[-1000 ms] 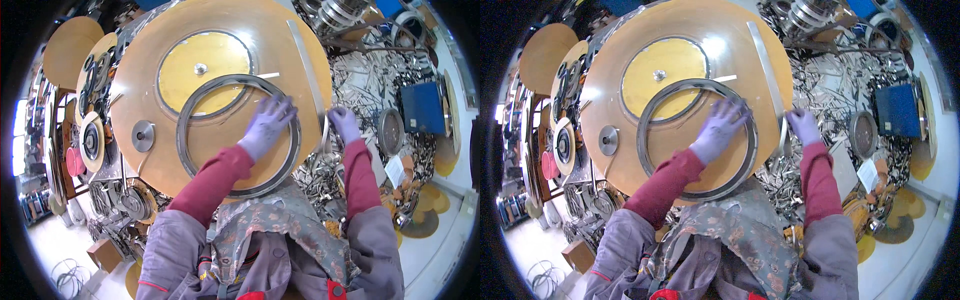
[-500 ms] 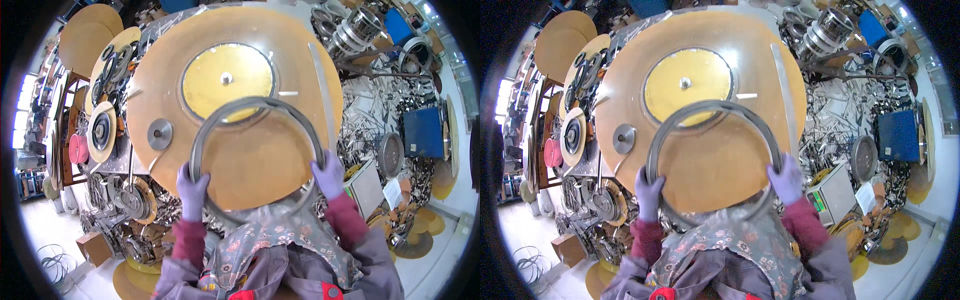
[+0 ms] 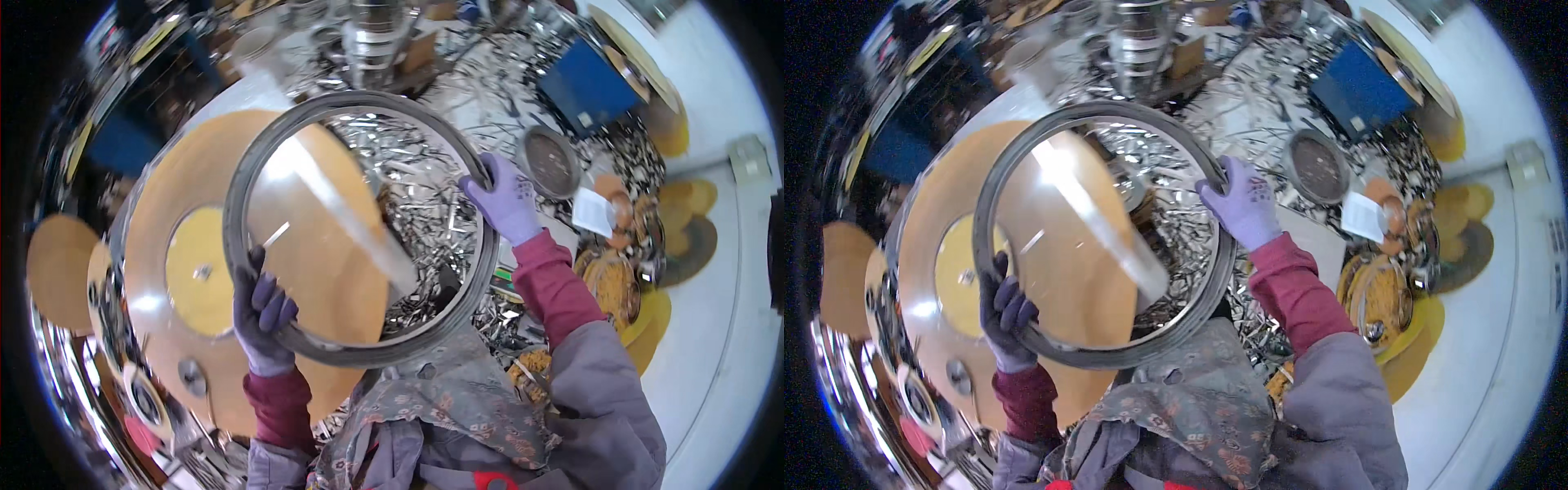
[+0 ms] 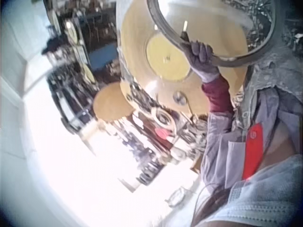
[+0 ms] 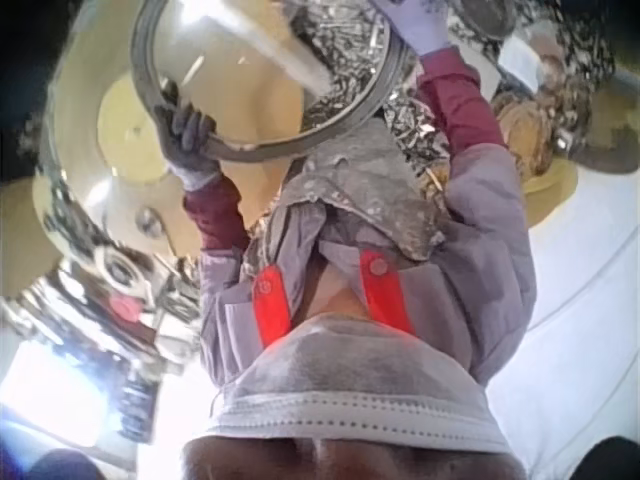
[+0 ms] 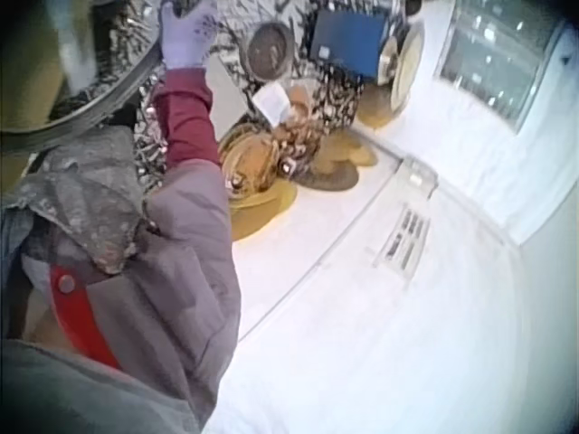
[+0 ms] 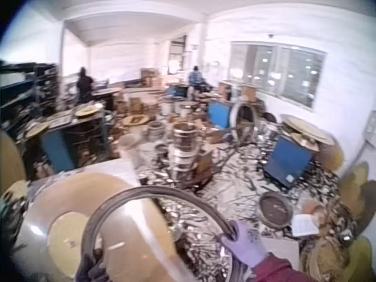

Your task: The person uses a metal rod and a flat metal bar to bend and shape a metal ring on a yellow circular workbench. They repeatedly adjust the ring's curvature, remove it to inspect, and place it back on the bench to continue shaping. The person also handles a black rubber ring, placing it on a stack of similar items.

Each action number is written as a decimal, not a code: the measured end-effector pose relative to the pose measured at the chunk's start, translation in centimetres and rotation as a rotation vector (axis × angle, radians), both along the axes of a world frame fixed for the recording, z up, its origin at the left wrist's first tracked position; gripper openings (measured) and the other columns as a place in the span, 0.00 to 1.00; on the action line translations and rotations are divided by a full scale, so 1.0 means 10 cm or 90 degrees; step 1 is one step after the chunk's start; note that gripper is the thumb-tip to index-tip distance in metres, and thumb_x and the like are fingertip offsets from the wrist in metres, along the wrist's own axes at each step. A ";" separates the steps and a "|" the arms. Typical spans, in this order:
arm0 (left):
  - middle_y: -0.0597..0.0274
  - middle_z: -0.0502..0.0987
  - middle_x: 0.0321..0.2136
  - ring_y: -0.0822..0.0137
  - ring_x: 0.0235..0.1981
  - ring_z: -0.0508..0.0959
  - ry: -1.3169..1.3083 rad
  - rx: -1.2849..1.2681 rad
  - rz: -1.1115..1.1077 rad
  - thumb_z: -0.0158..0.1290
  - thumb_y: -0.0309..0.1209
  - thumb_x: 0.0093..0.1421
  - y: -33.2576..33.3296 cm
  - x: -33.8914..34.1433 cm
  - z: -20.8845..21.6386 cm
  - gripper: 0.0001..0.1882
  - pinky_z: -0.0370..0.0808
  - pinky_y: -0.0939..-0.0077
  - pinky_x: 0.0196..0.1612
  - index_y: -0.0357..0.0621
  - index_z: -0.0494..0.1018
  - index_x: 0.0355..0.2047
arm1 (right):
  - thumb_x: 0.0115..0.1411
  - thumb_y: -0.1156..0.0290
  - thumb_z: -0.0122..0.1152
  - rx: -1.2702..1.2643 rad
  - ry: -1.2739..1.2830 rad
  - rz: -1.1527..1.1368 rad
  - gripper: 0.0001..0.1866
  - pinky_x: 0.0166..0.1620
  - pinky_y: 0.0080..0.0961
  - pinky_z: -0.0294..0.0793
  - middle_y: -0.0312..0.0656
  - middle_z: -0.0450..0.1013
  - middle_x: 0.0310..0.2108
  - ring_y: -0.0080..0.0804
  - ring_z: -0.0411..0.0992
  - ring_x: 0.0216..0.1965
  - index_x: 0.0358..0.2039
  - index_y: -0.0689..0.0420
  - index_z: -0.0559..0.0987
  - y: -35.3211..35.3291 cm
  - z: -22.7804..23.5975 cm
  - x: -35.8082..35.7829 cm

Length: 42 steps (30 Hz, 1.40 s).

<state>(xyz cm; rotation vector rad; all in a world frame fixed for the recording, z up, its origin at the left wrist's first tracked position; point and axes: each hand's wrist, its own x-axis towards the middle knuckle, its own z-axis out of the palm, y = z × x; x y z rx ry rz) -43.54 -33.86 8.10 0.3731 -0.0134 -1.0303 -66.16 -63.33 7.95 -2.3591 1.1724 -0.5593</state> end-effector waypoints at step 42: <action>0.52 0.74 0.46 0.62 0.46 0.76 -0.355 0.810 -0.522 0.46 0.36 0.67 -2.75 -2.17 -2.05 0.22 0.74 0.67 0.51 0.33 0.63 0.56 | 0.51 0.42 0.62 0.280 0.412 -0.105 0.39 0.52 0.37 0.70 0.48 0.72 0.50 0.45 0.72 0.50 0.55 0.56 0.67 -4.31 -4.38 -2.63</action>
